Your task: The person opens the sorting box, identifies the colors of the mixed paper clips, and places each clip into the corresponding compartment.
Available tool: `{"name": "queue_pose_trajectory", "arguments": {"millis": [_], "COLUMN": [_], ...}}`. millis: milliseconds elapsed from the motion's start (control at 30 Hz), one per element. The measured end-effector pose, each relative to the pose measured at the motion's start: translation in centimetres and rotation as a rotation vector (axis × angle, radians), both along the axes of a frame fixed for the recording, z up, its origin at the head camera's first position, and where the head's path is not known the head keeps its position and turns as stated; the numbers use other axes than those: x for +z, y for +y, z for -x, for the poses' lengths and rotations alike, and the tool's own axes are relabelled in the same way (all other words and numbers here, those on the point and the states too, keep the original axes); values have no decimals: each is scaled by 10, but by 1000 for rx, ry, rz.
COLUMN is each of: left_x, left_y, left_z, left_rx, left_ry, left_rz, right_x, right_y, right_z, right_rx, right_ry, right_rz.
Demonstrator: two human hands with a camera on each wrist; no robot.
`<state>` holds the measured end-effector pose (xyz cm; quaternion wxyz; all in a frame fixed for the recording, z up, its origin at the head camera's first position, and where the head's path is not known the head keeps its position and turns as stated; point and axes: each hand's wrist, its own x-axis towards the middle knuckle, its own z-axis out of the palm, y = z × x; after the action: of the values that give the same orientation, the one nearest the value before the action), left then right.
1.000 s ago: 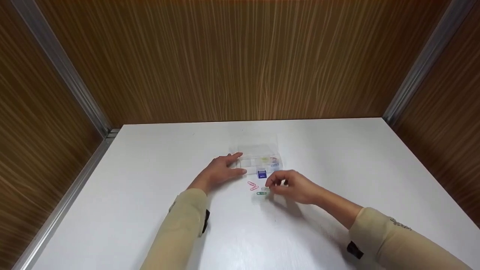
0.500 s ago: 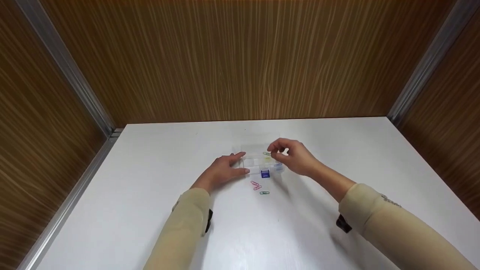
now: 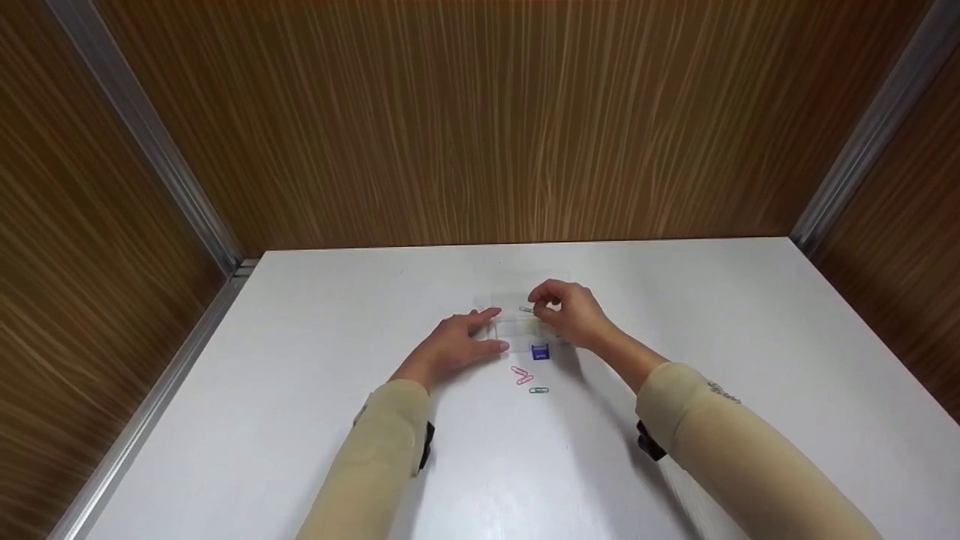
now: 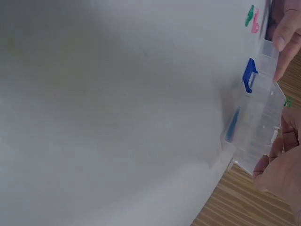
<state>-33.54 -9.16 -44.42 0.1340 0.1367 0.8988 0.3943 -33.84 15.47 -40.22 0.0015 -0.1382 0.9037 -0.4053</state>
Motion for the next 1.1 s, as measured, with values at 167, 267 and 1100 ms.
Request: {"name": "queue_pose_trajectory", "arguments": {"millis": [167, 267, 1100], "left_x": [1, 2, 6], "left_y": [2, 2, -7], "left_z": [-3, -4, 3], "left_rx": [-31, -35, -4], "left_ry": [34, 38, 21], "left_rz": [-28, -31, 21], "right_x": [-6, -8, -17], "right_y": [-1, 1, 27], "right_z": [0, 0, -57], "right_rx": [-26, -28, 131], "right_ry": [-21, -41, -51], "right_rz": [-23, -23, 71]}}
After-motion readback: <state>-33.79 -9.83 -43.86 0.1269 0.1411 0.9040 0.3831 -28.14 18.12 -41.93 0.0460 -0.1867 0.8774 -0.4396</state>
